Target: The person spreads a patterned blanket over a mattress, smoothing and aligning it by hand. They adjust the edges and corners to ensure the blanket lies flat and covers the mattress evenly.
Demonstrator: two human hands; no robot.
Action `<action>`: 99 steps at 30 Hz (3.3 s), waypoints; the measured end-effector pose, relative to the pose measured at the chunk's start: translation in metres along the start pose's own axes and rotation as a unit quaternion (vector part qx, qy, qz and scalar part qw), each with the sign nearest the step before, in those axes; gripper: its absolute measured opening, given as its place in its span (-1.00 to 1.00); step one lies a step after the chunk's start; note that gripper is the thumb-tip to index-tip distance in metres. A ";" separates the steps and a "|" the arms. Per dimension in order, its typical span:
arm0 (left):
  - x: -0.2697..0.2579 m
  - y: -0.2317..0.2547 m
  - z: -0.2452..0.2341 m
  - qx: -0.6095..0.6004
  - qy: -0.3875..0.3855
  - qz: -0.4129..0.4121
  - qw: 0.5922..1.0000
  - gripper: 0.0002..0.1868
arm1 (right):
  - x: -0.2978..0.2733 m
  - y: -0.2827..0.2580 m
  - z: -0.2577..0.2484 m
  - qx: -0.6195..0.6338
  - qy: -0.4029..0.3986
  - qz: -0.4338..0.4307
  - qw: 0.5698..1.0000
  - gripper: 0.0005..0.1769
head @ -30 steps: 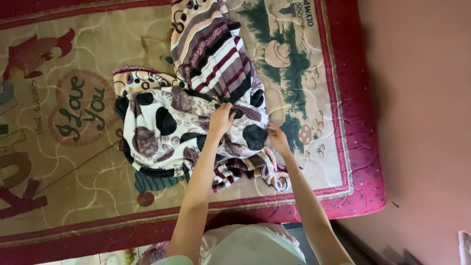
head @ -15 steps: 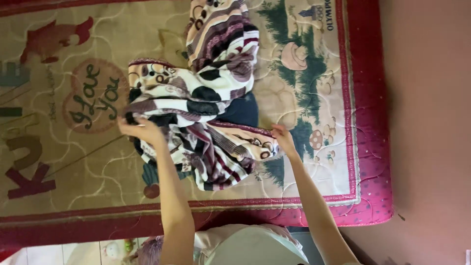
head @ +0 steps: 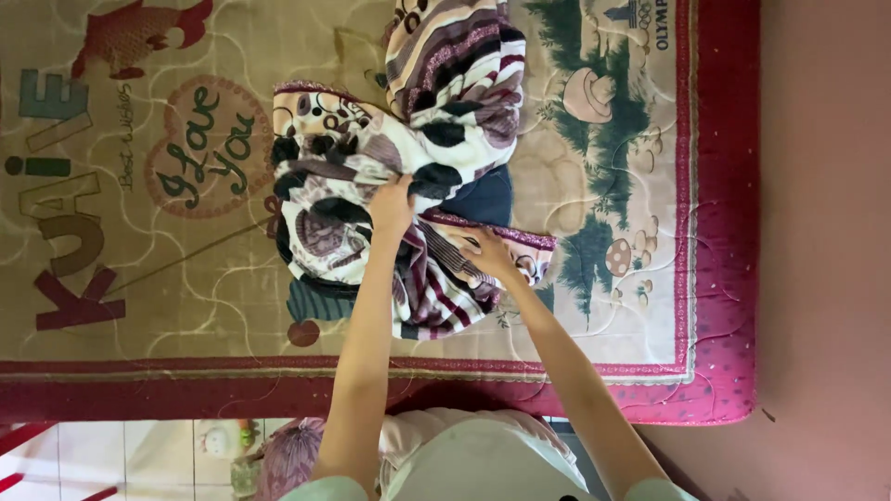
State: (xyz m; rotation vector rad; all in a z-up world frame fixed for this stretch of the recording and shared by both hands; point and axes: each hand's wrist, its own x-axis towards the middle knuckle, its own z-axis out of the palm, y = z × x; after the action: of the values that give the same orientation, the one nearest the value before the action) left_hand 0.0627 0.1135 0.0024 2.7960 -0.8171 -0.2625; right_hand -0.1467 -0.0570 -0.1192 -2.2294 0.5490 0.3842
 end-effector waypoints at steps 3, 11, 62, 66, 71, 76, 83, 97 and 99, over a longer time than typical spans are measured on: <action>0.006 0.037 -0.018 -0.187 0.050 0.071 0.978 -0.63 | 0.019 0.017 0.016 -0.008 0.031 0.016 0.999 -0.21; -0.022 0.120 -0.158 -0.599 0.066 0.115 0.789 -0.71 | 0.003 -0.109 -0.080 0.201 0.027 0.045 0.978 0.13; -0.070 0.026 -0.024 -0.002 0.077 -0.130 0.989 -0.09 | -0.005 0.098 -0.103 0.119 0.343 0.106 0.926 -0.30; -0.056 0.000 -0.005 0.018 0.089 -0.115 0.989 -0.35 | 0.019 0.072 -0.118 0.093 0.233 0.179 0.951 -0.04; -0.052 -0.028 0.032 -0.037 0.082 -0.130 0.987 -0.72 | 0.033 0.064 -0.108 0.099 0.176 0.201 0.959 -0.12; -0.058 -0.023 0.022 -0.072 0.131 -0.129 0.980 -0.90 | 0.054 0.112 -0.076 -0.005 0.111 0.237 0.965 -0.71; -0.076 -0.011 -0.034 -0.115 0.277 -0.020 0.954 -0.91 | 0.046 0.113 -0.113 0.227 0.285 0.171 0.915 -0.75; -0.092 0.068 -0.108 -0.303 0.241 0.091 0.917 -0.89 | -0.214 0.125 -0.257 0.331 0.723 0.016 0.606 -0.92; -0.100 0.088 -0.095 -0.300 0.092 0.140 0.939 -0.88 | -0.258 0.134 -0.235 0.319 0.768 0.072 0.550 -0.90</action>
State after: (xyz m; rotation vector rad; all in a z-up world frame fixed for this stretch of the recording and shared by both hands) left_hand -0.0433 0.1111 0.1270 2.0740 -0.8930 -0.1621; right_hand -0.4132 -0.2483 0.0593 -1.2046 1.4056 -1.6623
